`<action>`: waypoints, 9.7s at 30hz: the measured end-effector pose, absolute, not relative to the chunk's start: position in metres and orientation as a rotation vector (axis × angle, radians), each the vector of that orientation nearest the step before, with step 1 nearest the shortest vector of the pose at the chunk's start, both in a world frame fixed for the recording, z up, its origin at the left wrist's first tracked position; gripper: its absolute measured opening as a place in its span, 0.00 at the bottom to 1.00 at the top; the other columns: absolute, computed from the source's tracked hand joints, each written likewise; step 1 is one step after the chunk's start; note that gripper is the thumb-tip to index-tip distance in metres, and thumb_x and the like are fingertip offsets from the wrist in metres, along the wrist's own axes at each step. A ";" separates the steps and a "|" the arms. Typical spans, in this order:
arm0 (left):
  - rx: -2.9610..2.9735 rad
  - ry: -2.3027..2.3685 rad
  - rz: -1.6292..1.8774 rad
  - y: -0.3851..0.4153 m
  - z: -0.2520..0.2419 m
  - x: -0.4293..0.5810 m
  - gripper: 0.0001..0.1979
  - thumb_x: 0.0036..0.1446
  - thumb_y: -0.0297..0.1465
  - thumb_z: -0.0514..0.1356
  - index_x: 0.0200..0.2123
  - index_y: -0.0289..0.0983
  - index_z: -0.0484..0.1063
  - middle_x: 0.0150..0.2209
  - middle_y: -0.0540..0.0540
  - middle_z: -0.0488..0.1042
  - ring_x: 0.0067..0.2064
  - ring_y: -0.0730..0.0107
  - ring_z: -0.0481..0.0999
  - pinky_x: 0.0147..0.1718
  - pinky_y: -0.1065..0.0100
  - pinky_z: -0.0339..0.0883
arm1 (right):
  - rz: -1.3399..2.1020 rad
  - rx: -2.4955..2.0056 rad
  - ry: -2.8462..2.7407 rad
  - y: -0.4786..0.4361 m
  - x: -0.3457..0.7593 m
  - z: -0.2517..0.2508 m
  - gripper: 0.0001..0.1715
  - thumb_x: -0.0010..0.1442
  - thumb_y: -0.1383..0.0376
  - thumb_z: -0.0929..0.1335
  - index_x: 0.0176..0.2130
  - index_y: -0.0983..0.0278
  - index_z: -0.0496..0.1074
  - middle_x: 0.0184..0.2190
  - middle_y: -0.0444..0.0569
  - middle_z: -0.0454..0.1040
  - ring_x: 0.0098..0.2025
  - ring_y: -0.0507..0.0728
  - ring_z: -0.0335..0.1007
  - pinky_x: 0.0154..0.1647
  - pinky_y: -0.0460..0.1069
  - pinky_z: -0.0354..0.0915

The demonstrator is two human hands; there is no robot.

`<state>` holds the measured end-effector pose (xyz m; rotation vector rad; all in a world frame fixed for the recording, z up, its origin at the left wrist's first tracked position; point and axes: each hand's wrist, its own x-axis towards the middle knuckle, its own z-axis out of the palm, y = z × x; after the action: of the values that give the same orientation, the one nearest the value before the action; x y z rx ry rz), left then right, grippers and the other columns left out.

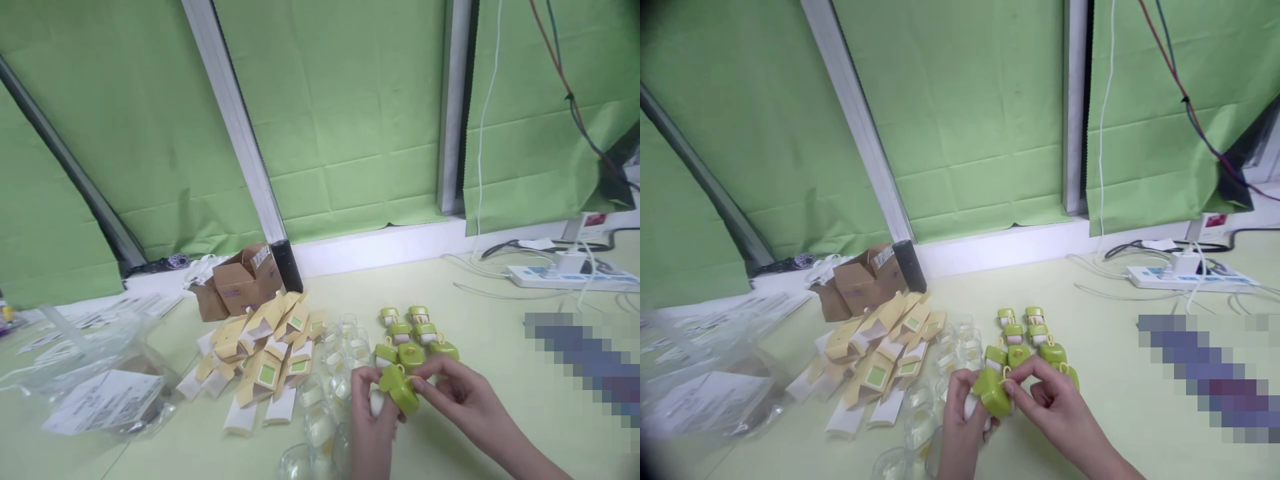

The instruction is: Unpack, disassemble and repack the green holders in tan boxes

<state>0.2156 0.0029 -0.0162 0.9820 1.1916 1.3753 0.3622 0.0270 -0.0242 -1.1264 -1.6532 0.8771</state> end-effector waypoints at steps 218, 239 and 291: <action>1.632 1.385 0.778 0.023 -0.002 0.206 0.22 0.45 0.30 0.60 0.44 0.40 0.58 0.37 0.47 0.68 0.35 0.66 0.69 0.34 0.65 0.61 | 0.653 -1.236 -1.461 0.051 0.442 0.016 0.37 0.58 0.40 0.45 0.42 0.58 0.67 0.19 0.43 0.66 0.22 0.55 0.65 0.23 0.48 0.62; 0.452 0.551 1.191 0.005 -0.013 0.213 0.16 0.40 0.35 0.67 0.30 0.32 0.68 0.28 0.47 0.72 0.26 0.73 0.70 0.25 0.72 0.61 | 1.031 -0.834 -1.813 0.003 0.373 -0.001 0.09 0.61 0.61 0.63 0.31 0.60 0.69 0.26 0.45 0.73 0.30 0.53 0.72 0.31 0.46 0.69; 1.414 0.941 0.934 -0.001 0.000 0.207 0.32 0.41 0.21 0.60 0.49 0.41 0.51 0.33 0.51 0.68 0.28 0.76 0.68 0.27 0.74 0.59 | 0.902 -1.115 -1.636 0.022 0.377 -0.003 0.19 0.59 0.51 0.62 0.36 0.61 0.73 0.31 0.48 0.71 0.30 0.56 0.70 0.28 0.48 0.70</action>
<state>0.2070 -0.0012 -0.0001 1.4138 0.9413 0.9340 0.3775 0.0222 -0.0026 -1.1152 -1.6360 0.9015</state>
